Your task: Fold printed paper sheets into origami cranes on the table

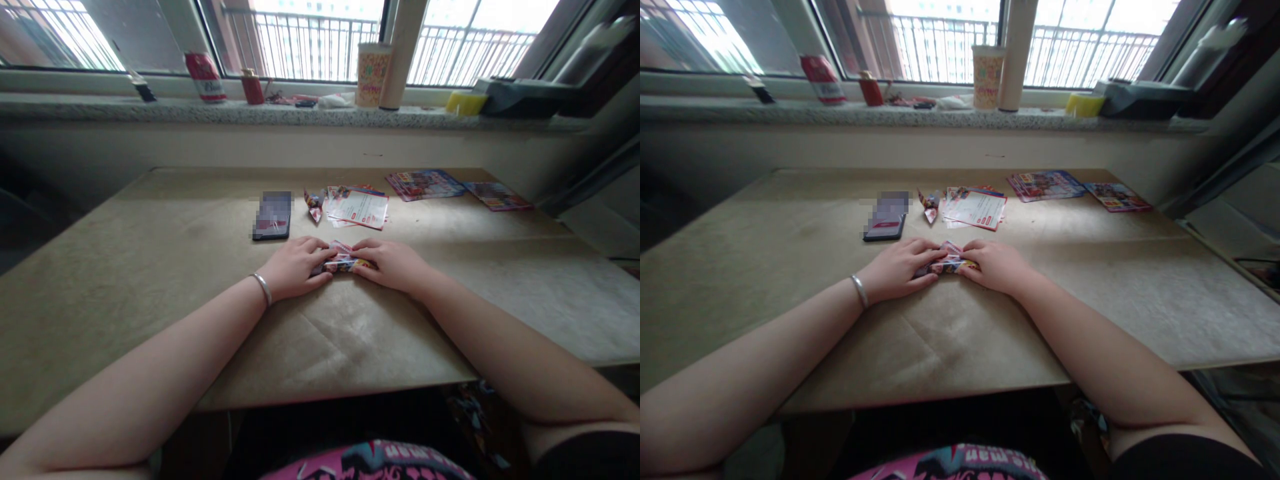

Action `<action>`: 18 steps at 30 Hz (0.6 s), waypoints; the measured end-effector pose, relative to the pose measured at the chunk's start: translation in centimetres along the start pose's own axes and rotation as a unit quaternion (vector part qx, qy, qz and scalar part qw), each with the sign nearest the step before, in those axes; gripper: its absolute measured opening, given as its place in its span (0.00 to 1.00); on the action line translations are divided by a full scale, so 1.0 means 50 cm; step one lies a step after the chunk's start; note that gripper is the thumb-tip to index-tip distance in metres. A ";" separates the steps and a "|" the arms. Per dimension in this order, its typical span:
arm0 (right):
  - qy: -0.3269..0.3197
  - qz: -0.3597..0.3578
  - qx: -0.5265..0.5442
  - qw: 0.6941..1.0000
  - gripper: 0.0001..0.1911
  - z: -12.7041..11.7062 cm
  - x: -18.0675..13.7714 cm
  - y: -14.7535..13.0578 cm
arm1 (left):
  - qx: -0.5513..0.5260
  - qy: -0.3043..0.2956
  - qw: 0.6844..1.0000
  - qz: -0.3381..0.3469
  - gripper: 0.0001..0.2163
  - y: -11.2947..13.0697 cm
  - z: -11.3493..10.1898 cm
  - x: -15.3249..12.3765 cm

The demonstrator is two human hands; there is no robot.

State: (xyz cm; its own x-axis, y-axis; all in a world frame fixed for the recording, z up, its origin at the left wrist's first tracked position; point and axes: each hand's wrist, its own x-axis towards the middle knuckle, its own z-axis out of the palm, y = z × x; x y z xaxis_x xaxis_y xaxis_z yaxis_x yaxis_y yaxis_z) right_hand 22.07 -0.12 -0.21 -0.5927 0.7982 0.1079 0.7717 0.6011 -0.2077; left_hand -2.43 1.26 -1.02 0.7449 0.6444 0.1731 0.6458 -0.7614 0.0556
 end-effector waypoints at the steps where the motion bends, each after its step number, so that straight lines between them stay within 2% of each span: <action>1: -0.002 0.002 0.004 1.000 0.21 0.001 0.001 0.001 | 0.001 0.001 1.000 -0.002 0.22 0.000 0.001 0.001; 18: 0.002 0.005 0.045 0.999 0.23 0.011 0.009 0.013 | 0.035 0.023 0.998 -0.046 0.24 0.014 0.012 0.012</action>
State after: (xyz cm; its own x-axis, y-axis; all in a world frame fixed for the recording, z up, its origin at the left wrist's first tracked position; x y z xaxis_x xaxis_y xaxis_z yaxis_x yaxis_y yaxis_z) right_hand 22.17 0.61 -0.82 -0.5847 0.8039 0.1089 0.7534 0.5878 -0.2947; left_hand -1.41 1.16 -1.47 0.6749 0.7056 0.2160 0.7220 -0.6919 0.0046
